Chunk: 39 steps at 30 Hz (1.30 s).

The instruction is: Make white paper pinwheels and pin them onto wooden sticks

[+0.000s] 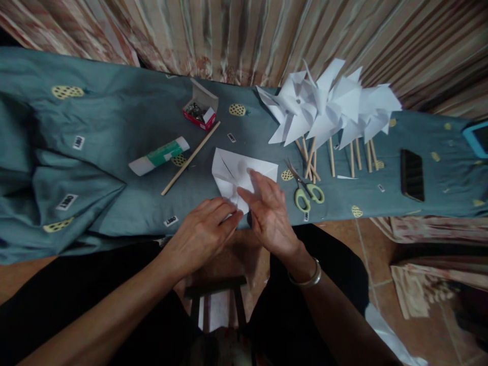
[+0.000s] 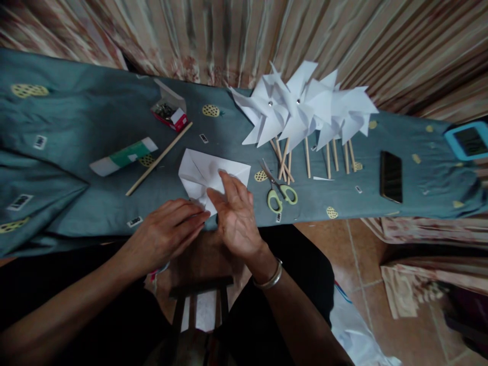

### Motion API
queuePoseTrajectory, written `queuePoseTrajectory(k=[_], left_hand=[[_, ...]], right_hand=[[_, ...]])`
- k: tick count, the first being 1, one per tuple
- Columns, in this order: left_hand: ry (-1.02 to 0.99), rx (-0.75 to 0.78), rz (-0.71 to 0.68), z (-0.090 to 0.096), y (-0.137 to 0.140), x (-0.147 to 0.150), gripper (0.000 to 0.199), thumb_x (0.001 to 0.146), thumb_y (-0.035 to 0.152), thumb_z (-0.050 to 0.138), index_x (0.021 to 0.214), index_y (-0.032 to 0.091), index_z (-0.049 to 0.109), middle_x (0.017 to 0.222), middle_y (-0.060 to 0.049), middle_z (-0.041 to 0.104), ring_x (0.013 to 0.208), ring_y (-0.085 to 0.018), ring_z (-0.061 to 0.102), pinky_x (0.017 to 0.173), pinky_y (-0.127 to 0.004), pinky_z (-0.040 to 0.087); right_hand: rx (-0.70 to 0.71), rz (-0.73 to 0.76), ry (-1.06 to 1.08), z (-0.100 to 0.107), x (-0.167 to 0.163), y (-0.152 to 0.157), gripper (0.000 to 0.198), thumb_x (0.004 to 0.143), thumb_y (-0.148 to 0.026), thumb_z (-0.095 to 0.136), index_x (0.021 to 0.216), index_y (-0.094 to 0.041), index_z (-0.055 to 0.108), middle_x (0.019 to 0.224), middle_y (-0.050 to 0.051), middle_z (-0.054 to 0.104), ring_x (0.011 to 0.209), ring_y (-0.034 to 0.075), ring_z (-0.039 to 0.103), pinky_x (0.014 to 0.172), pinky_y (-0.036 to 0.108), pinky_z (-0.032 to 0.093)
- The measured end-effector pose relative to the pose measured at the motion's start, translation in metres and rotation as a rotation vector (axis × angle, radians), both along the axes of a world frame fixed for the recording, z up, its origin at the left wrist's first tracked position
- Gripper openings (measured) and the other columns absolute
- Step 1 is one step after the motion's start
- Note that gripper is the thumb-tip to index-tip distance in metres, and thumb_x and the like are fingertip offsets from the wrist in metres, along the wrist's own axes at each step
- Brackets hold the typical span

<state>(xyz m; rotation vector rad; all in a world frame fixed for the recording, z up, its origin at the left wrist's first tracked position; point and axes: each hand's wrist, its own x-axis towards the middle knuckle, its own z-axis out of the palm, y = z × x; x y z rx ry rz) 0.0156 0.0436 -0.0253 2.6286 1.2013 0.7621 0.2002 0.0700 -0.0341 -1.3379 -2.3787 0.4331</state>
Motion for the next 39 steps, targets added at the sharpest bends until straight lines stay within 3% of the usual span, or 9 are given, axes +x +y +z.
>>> queuePoseTrajectory(k=[9, 15, 22, 29, 34, 39], left_hand=[[-0.001, -0.005, 0.016, 0.001, 0.002, 0.000, 0.014, 0.092, 0.017, 0.051, 0.097, 0.012, 0.063, 0.091, -0.008, 0.064, 0.087, -0.021, 0.058, 0.073, -0.033, 0.050], [0.033, -0.019, 0.010, -0.001, 0.002, 0.000, 0.015, 0.093, 0.017, 0.050, 0.097, 0.014, 0.064, 0.089, -0.007, 0.064, 0.085, -0.019, 0.057, 0.071, -0.032, 0.047], [0.050, -0.004, 0.008, 0.001, 0.004, 0.003, 0.015, 0.092, 0.016, 0.051, 0.094, 0.013, 0.065, 0.086, -0.007, 0.064, 0.083, -0.021, 0.057, 0.069, -0.033, 0.046], [0.043, 0.039, -0.004, 0.002, 0.005, 0.002, 0.015, 0.091, 0.014, 0.052, 0.098, 0.012, 0.065, 0.090, -0.009, 0.066, 0.085, -0.022, 0.058, 0.070, -0.034, 0.046], [0.074, 0.053, -0.018, 0.004, 0.007, -0.001, 0.016, 0.092, 0.015, 0.050, 0.098, 0.013, 0.065, 0.093, -0.009, 0.068, 0.087, -0.022, 0.059, 0.072, -0.034, 0.047], [0.088, 0.069, 0.000, 0.001, 0.011, -0.015, 0.016, 0.091, 0.014, 0.052, 0.101, 0.013, 0.065, 0.099, -0.010, 0.069, 0.090, -0.023, 0.060, 0.076, -0.036, 0.048]], right_hand=[[0.144, 0.034, -0.036, -0.010, -0.003, -0.007, 0.036, 0.098, -0.022, 0.034, 0.131, -0.020, 0.049, 0.151, 0.015, 0.036, 0.146, 0.029, 0.019, 0.103, 0.051, 0.037], [0.044, -0.008, 0.057, -0.009, -0.008, -0.003, 0.042, 0.096, -0.020, 0.039, 0.134, -0.034, 0.047, 0.148, 0.006, 0.042, 0.147, 0.029, 0.019, 0.106, 0.054, 0.034], [0.009, 0.015, 0.087, -0.008, -0.005, 0.001, 0.044, 0.093, -0.019, 0.040, 0.132, -0.038, 0.049, 0.148, 0.003, 0.043, 0.147, 0.030, 0.020, 0.107, 0.056, 0.033], [0.070, -0.040, 0.051, 0.006, 0.012, 0.017, 0.048, 0.092, -0.013, 0.034, 0.137, -0.021, 0.048, 0.144, 0.010, 0.048, 0.143, 0.025, 0.030, 0.112, 0.051, 0.031], [0.051, -0.139, 0.017, 0.005, 0.021, 0.037, 0.045, 0.093, -0.019, 0.038, 0.137, -0.018, 0.050, 0.143, 0.013, 0.050, 0.132, 0.028, 0.046, 0.108, 0.055, 0.035], [0.068, -0.165, 0.066, 0.008, 0.030, 0.039, 0.038, 0.095, -0.025, 0.042, 0.127, -0.014, 0.059, 0.127, 0.013, 0.064, 0.123, 0.026, 0.055, 0.106, 0.047, 0.042]])
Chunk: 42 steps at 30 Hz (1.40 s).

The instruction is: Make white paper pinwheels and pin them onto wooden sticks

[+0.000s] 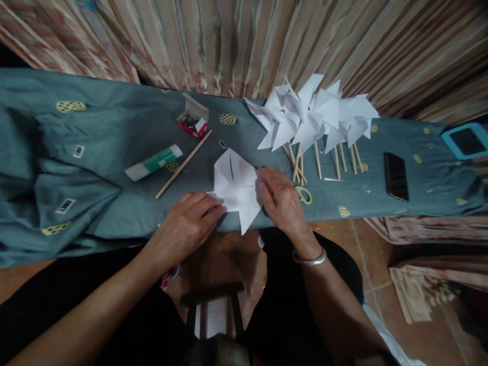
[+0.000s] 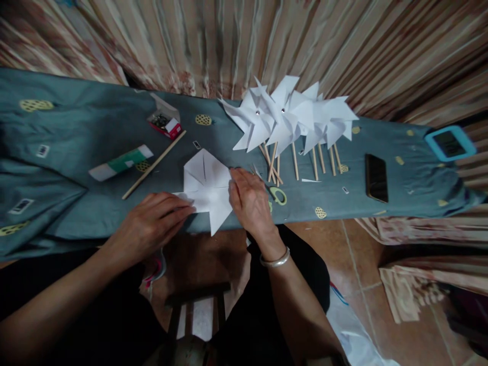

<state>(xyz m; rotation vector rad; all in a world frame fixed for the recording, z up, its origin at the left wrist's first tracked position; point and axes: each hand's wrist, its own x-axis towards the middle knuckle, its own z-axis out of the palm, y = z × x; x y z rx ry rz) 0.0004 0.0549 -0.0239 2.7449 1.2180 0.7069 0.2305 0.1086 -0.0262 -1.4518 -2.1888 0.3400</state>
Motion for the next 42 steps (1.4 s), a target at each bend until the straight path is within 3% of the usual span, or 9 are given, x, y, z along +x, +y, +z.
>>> queuePoseTrajectory(k=[5, 10, 15, 20, 25, 30, 35, 42], left_hand=[[0.020, -0.005, 0.057, -0.005, 0.010, -0.015, 0.020, 0.091, 0.013, 0.051, 0.103, 0.014, 0.066, 0.105, -0.011, 0.068, 0.095, -0.024, 0.059, 0.079, -0.038, 0.049], [0.038, 0.025, 0.110, -0.007, 0.026, -0.016, 0.021, 0.091, 0.014, 0.049, 0.099, 0.016, 0.068, 0.104, -0.010, 0.068, 0.096, -0.024, 0.059, 0.083, -0.040, 0.049], [0.023, 0.060, 0.123, -0.005, 0.031, -0.014, 0.019, 0.090, 0.014, 0.051, 0.098, 0.016, 0.069, 0.109, -0.011, 0.067, 0.100, -0.025, 0.058, 0.086, -0.042, 0.049], [-0.026, 0.054, 0.087, -0.001, 0.014, -0.006, 0.023, 0.088, 0.010, 0.053, 0.108, 0.016, 0.064, 0.120, -0.012, 0.063, 0.106, -0.026, 0.057, 0.088, -0.043, 0.049], [-0.084, 0.052, -0.016, -0.002, -0.005, 0.014, 0.018, 0.089, 0.017, 0.058, 0.106, 0.011, 0.062, 0.110, -0.013, 0.066, 0.102, -0.026, 0.058, 0.084, -0.042, 0.051], [-0.041, 0.015, -0.023, -0.003, -0.007, 0.027, 0.013, 0.090, 0.016, 0.057, 0.100, 0.011, 0.064, 0.097, -0.010, 0.069, 0.093, -0.024, 0.063, 0.078, -0.038, 0.052], [-0.020, -0.006, -0.043, -0.001, -0.007, 0.024, 0.014, 0.091, 0.014, 0.054, 0.099, 0.010, 0.064, 0.096, -0.010, 0.070, 0.090, -0.023, 0.063, 0.076, -0.036, 0.054], [-0.069, -0.035, -0.034, 0.002, -0.009, 0.021, 0.016, 0.092, 0.013, 0.050, 0.099, 0.010, 0.064, 0.097, -0.010, 0.070, 0.092, -0.022, 0.064, 0.080, -0.037, 0.055]], right_hand=[[-0.073, -0.112, 0.103, 0.007, 0.009, -0.011, 0.030, 0.090, -0.029, 0.053, 0.114, -0.017, 0.067, 0.107, 0.009, 0.073, 0.099, 0.023, 0.068, 0.092, 0.040, 0.053], [-0.160, -0.160, 0.174, 0.009, 0.014, -0.021, 0.024, 0.085, -0.028, 0.061, 0.105, -0.018, 0.072, 0.093, 0.006, 0.077, 0.082, 0.020, 0.072, 0.080, 0.034, 0.057], [-0.110, -0.083, 0.134, 0.010, 0.017, -0.029, 0.020, 0.088, -0.025, 0.058, 0.101, -0.020, 0.072, 0.103, 0.006, 0.075, 0.096, 0.021, 0.070, 0.089, 0.037, 0.054], [-0.055, -0.032, 0.092, 0.012, 0.019, -0.033, 0.022, 0.091, -0.023, 0.055, 0.104, -0.017, 0.071, 0.106, 0.009, 0.074, 0.100, 0.022, 0.068, 0.092, 0.039, 0.053], [-0.095, 0.082, 0.110, 0.012, 0.015, -0.037, 0.026, 0.092, -0.021, 0.051, 0.112, -0.018, 0.067, 0.113, 0.009, 0.071, 0.107, 0.022, 0.064, 0.096, 0.040, 0.051], [-0.117, 0.171, 0.126, 0.010, 0.014, -0.039, 0.035, 0.090, -0.012, 0.042, 0.116, -0.019, 0.066, 0.117, 0.009, 0.069, 0.110, 0.021, 0.063, 0.098, 0.042, 0.050], [-0.252, 0.182, 0.277, 0.007, 0.024, -0.036, 0.046, 0.084, -0.006, 0.041, 0.117, -0.025, 0.066, 0.121, 0.006, 0.068, 0.117, 0.020, 0.060, 0.103, 0.045, 0.047], [-0.465, 0.194, 0.550, 0.012, 0.024, -0.030, 0.033, 0.079, -0.015, 0.067, 0.107, -0.032, 0.072, 0.128, 0.003, 0.063, 0.124, 0.022, 0.055, 0.109, 0.046, 0.041]])
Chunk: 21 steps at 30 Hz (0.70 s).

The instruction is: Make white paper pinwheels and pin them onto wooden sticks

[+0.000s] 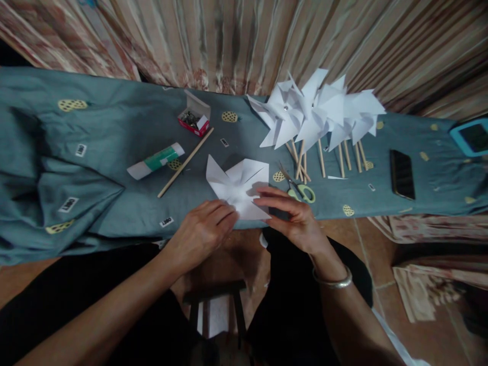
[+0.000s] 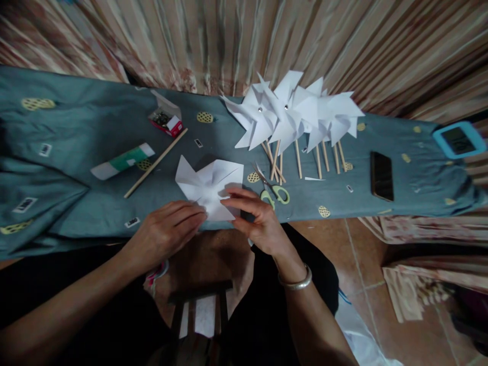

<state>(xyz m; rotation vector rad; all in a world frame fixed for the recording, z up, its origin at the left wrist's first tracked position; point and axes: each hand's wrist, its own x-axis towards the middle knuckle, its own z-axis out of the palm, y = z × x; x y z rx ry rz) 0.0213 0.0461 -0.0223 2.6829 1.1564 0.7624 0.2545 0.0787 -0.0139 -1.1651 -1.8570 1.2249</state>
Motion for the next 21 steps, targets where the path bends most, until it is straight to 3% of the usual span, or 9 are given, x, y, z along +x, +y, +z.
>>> queuePoseTrajectory(k=[6, 13, 21], left_hand=[[0.007, -0.006, -0.002, -0.002, -0.001, 0.002, 0.013, 0.091, 0.013, 0.052, 0.096, 0.011, 0.064, 0.093, -0.009, 0.070, 0.088, -0.022, 0.064, 0.077, -0.035, 0.055], [0.019, -0.010, -0.007, -0.008, -0.004, 0.001, 0.039, 0.091, 0.008, 0.050, 0.130, 0.009, 0.047, 0.097, -0.010, 0.068, 0.089, -0.021, 0.063, 0.078, -0.036, 0.056], [-0.040, -0.006, 0.003, -0.006, -0.003, 0.003, 0.020, 0.091, 0.010, 0.052, 0.110, 0.011, 0.060, 0.097, -0.009, 0.068, 0.092, -0.021, 0.063, 0.081, -0.036, 0.056]], right_hand=[[-0.056, -0.093, 0.146, -0.006, -0.015, 0.006, 0.007, 0.078, -0.024, 0.073, 0.084, -0.027, 0.075, 0.111, 0.004, 0.071, 0.108, 0.020, 0.063, 0.095, 0.040, 0.051], [0.060, -0.215, -0.091, -0.010, -0.035, 0.007, 0.009, 0.082, -0.023, 0.065, 0.086, -0.023, 0.074, 0.085, 0.001, 0.073, 0.079, 0.017, 0.067, 0.076, 0.032, 0.054], [0.161, -0.222, -0.246, -0.010, -0.040, 0.007, 0.013, 0.083, -0.023, 0.064, 0.092, -0.022, 0.073, 0.082, 0.002, 0.072, 0.078, 0.018, 0.066, 0.078, 0.033, 0.053]])
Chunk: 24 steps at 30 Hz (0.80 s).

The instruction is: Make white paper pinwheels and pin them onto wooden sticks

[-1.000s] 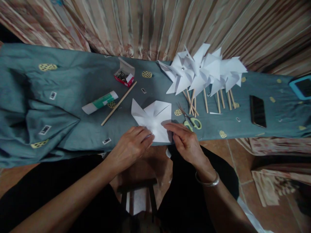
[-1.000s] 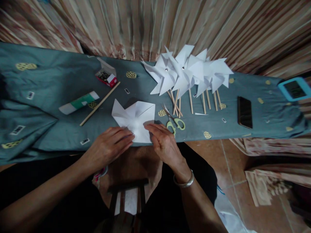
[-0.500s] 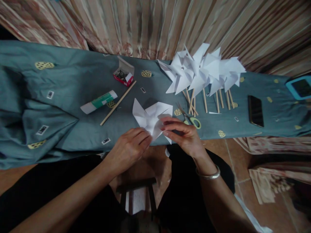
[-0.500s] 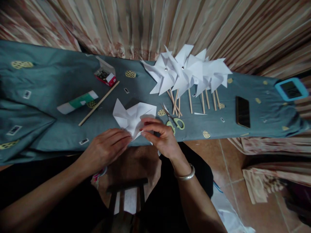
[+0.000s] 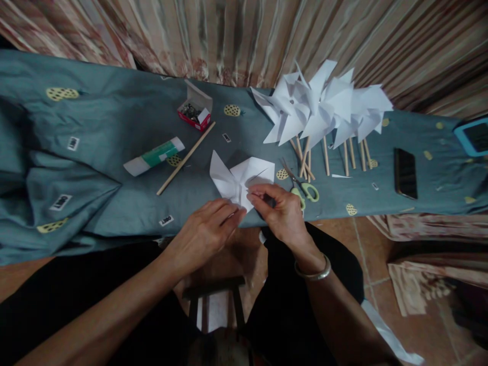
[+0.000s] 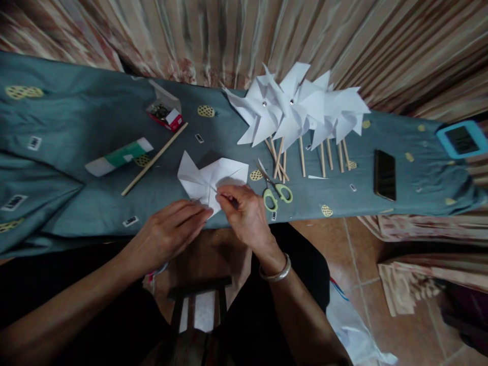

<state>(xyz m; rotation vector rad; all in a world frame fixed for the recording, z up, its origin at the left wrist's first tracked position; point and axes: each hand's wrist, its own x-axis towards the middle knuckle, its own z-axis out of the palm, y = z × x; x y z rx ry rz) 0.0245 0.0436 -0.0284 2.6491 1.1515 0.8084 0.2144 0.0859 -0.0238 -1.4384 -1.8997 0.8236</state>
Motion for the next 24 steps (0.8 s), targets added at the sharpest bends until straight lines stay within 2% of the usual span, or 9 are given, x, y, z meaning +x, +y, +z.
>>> queuePoseTrajectory(k=[9, 13, 24], left_hand=[[0.005, -0.004, 0.033, 0.0012, 0.0032, 0.0017, 0.019, 0.091, 0.013, 0.053, 0.107, 0.008, 0.062, 0.093, -0.010, 0.067, 0.087, -0.021, 0.061, 0.076, -0.036, 0.056], [0.004, -0.013, 0.024, 0.0011, 0.0030, 0.0014, 0.021, 0.091, 0.012, 0.051, 0.110, 0.009, 0.060, 0.094, -0.010, 0.067, 0.087, -0.020, 0.060, 0.077, -0.035, 0.055], [-0.001, -0.039, 0.028, 0.0010, 0.0039, 0.0015, 0.018, 0.092, 0.013, 0.049, 0.104, 0.010, 0.063, 0.092, -0.010, 0.067, 0.086, -0.020, 0.060, 0.075, -0.035, 0.055]], right_hand=[[0.136, 0.023, -0.182, 0.0039, -0.0062, 0.0009, 0.011, 0.085, -0.020, 0.061, 0.090, -0.022, 0.070, 0.085, 0.003, 0.072, 0.082, 0.020, 0.065, 0.081, 0.034, 0.051], [0.163, 0.036, -0.240, 0.0019, -0.0073, 0.0015, 0.012, 0.088, -0.023, 0.058, 0.092, -0.022, 0.069, 0.085, 0.004, 0.072, 0.083, 0.021, 0.064, 0.081, 0.036, 0.051], [0.246, 0.087, -0.394, 0.0033, -0.0106, -0.0017, 0.020, 0.093, -0.026, 0.050, 0.098, -0.021, 0.068, 0.087, 0.006, 0.070, 0.087, 0.024, 0.062, 0.083, 0.039, 0.050]])
